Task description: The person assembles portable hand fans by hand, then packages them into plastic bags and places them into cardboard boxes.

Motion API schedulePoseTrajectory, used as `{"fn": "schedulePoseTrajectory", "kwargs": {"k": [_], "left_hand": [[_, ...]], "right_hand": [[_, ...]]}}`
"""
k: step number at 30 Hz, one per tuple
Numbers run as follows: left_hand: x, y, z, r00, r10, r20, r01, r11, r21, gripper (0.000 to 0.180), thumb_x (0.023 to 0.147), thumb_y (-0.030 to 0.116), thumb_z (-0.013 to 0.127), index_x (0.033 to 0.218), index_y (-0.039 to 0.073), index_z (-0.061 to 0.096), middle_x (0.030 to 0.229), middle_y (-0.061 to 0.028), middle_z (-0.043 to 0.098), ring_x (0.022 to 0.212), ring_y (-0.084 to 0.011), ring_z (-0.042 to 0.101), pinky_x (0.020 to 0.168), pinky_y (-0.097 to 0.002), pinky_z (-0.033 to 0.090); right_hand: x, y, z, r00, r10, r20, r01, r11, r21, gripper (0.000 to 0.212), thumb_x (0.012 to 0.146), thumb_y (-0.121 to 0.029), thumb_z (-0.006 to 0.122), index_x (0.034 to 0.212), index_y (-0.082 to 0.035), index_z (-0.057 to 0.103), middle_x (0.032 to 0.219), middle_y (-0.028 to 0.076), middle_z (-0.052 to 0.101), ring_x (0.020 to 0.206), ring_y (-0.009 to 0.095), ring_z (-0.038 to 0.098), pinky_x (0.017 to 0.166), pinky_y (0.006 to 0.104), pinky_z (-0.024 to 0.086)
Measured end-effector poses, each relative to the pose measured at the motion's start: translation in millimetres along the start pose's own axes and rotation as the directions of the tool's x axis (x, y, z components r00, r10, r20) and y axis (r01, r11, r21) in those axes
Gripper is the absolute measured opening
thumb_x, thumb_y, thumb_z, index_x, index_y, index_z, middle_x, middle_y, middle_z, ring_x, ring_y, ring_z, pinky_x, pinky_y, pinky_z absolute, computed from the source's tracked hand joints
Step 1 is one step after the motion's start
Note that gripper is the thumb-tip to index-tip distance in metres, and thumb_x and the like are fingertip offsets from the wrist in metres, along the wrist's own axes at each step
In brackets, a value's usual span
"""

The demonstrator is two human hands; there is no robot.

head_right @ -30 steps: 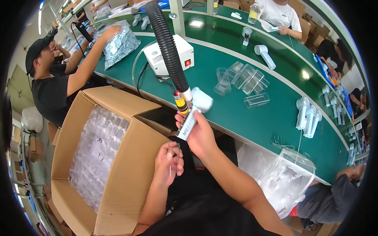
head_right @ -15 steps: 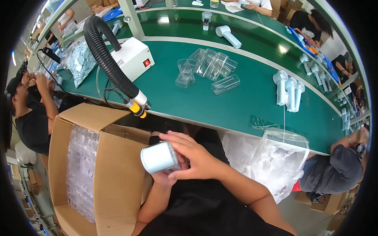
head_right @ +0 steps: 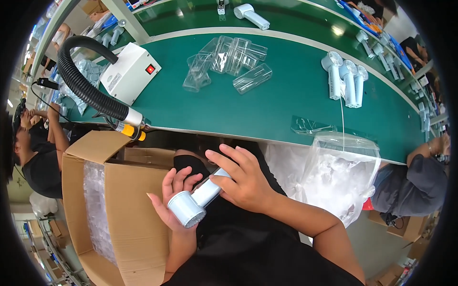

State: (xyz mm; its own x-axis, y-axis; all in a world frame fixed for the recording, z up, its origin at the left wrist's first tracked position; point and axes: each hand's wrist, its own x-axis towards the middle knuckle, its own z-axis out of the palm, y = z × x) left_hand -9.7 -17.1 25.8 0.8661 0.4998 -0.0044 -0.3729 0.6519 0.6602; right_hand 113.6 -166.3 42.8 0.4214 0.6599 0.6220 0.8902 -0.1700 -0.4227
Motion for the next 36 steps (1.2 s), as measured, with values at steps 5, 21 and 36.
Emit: {"fn": "schedulePoseTrajectory", "kwargs": {"k": [5,21,36], "left_hand": [[-2,-13,-32,0.994,0.087,0.067,-0.108,0.901,0.419,0.062,0.103,0.051,0.022,0.123,0.0,0.052,0.116,-0.0213,0.06,0.101,-0.0283,0.062,0.091,-0.0417,0.05],[-31,-89,-134,0.686,-0.721,-0.098,0.687,0.686,-0.241,0.078,0.096,0.069,0.021,0.121,0.002,0.053,0.099,-0.0202,0.067,0.091,-0.0296,0.066,0.087,-0.04,0.051],[-21,-79,-92,0.778,-0.628,-0.006,0.623,0.769,0.142,0.076,0.098,0.061,0.021,0.125,-0.002,0.053,0.086,-0.0105,0.061,0.079,-0.0182,0.057,0.076,-0.0287,0.046]], "right_hand": [[-2,9,-31,0.808,0.2,0.554,-0.424,0.85,0.312,0.039,0.071,-0.015,0.074,0.107,-0.006,0.06,0.1,0.013,0.067,0.093,0.031,0.066,0.079,0.0385,0.051],[-28,-19,62,0.169,0.297,0.94,-0.548,0.821,-0.161,0.043,0.089,-0.036,0.062,0.1,0.005,0.067,0.079,0.024,0.068,0.076,0.04,0.067,0.074,0.046,0.053],[-71,41,16,0.405,0.033,0.914,-0.571,0.79,0.225,0.048,0.089,-0.053,0.059,0.101,-0.007,0.06,0.077,0.018,0.066,0.074,0.039,0.065,0.067,0.0465,0.051]]}}
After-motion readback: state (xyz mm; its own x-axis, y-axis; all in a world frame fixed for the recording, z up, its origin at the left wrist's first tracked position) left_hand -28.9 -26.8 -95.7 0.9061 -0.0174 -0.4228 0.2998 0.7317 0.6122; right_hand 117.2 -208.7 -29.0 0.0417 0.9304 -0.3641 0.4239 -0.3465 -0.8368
